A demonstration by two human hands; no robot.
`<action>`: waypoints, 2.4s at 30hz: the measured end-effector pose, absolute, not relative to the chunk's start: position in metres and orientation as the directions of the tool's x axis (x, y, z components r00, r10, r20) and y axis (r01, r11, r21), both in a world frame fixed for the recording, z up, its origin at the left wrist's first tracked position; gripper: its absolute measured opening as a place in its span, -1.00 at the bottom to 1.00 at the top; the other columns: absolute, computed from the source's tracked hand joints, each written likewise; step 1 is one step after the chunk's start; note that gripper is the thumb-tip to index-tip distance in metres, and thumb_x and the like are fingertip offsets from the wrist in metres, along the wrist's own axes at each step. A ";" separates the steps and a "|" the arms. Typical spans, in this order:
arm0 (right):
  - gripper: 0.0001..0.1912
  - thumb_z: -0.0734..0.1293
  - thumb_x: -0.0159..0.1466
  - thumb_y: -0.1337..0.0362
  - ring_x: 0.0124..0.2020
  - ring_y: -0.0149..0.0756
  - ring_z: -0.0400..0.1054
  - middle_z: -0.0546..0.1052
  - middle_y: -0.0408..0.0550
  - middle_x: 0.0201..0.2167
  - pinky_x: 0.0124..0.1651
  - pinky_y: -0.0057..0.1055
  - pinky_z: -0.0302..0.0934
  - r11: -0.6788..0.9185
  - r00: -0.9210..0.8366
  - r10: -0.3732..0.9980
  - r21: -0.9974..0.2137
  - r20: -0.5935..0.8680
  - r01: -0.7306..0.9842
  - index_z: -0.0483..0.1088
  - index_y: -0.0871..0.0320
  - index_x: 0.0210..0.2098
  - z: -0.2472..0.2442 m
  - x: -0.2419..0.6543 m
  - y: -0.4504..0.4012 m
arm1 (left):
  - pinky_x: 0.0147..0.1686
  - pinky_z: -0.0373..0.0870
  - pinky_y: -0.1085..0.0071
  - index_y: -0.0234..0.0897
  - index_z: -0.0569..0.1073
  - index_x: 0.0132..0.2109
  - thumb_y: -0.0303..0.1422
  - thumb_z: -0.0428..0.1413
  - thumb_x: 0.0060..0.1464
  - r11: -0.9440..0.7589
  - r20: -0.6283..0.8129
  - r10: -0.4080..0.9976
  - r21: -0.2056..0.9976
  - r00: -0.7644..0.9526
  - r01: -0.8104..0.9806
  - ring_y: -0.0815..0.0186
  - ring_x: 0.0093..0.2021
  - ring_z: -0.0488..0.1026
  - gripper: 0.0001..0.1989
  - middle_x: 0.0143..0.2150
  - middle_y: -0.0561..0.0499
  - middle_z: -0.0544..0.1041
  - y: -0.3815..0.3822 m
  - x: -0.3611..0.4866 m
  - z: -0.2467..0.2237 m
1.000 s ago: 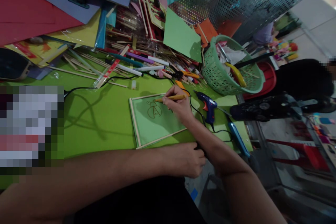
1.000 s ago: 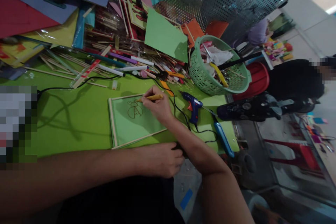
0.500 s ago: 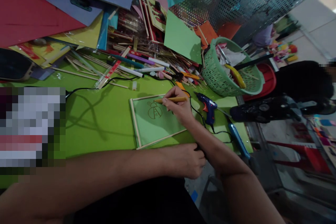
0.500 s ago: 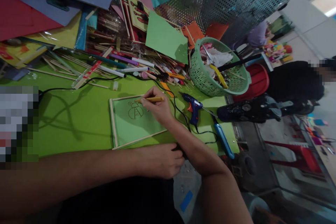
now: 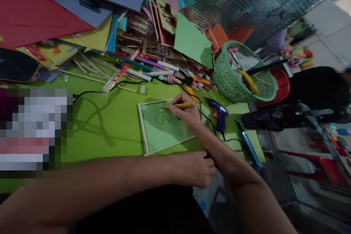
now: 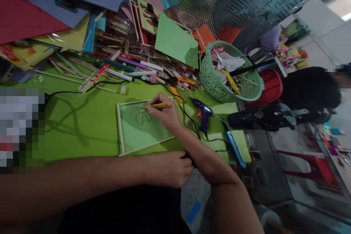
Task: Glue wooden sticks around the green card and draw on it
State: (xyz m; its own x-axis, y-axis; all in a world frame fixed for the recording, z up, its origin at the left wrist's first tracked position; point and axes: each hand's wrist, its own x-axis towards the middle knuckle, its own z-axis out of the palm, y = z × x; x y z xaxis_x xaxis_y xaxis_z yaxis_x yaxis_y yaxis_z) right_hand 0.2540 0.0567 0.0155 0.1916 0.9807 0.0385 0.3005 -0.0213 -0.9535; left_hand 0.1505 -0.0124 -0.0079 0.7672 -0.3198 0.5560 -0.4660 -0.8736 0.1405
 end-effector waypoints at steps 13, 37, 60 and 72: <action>-0.74 0.48 0.18 0.09 -0.50 -0.42 0.22 0.40 -0.23 -0.50 -0.47 -0.43 0.10 -0.022 0.202 0.978 -0.951 0.043 0.310 0.38 0.08 -0.37 0.014 0.252 0.058 | -0.33 0.20 0.28 -0.26 0.56 -0.40 -0.45 0.31 0.13 -0.873 0.566 -0.311 0.147 0.764 -0.465 0.23 -0.22 0.42 -0.86 -0.34 -0.06 0.53 -0.014 0.152 -0.012; -0.60 0.54 0.15 -0.09 -0.45 -0.39 0.29 0.50 -0.18 -0.44 -0.38 -0.41 0.18 -0.016 0.066 0.998 -0.958 0.003 0.286 0.46 0.09 -0.32 0.016 0.244 0.063 | -0.34 0.21 0.27 -0.28 0.58 -0.38 -0.49 0.28 0.15 -0.869 0.558 -0.316 0.155 0.768 -0.470 0.23 -0.22 0.45 -0.87 -0.33 -0.04 0.57 -0.015 0.153 -0.010; -0.69 0.53 0.14 0.04 -0.51 -0.39 0.24 0.45 -0.19 -0.50 -0.49 -0.41 0.11 -0.019 0.207 0.977 -0.961 0.041 0.277 0.41 0.07 -0.41 0.015 0.255 0.060 | -0.33 0.21 0.27 -0.26 0.56 -0.42 -0.46 0.32 0.11 -0.873 0.568 -0.310 0.147 0.763 -0.464 0.23 -0.23 0.42 -0.84 -0.34 -0.06 0.54 -0.012 0.151 -0.008; -0.69 0.50 0.16 0.03 -0.49 -0.40 0.25 0.46 -0.20 -0.49 -0.45 -0.41 0.13 -0.019 0.182 0.983 -0.950 0.040 0.312 0.39 0.08 -0.39 0.014 0.254 0.060 | -0.31 0.22 0.27 -0.24 0.59 -0.37 -0.45 0.30 0.15 -0.868 0.529 -0.329 0.157 0.782 -0.471 0.22 -0.20 0.43 -0.88 -0.29 -0.07 0.57 -0.012 0.151 -0.008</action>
State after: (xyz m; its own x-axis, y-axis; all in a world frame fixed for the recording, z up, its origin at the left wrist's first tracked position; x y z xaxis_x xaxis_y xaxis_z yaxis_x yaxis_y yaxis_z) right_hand 0.2539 0.0602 0.0139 0.1815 0.9826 0.0396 0.3121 -0.0194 -0.9498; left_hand 0.1510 -0.0121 -0.0078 0.7823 -0.3286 0.5292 -0.4711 -0.8679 0.1575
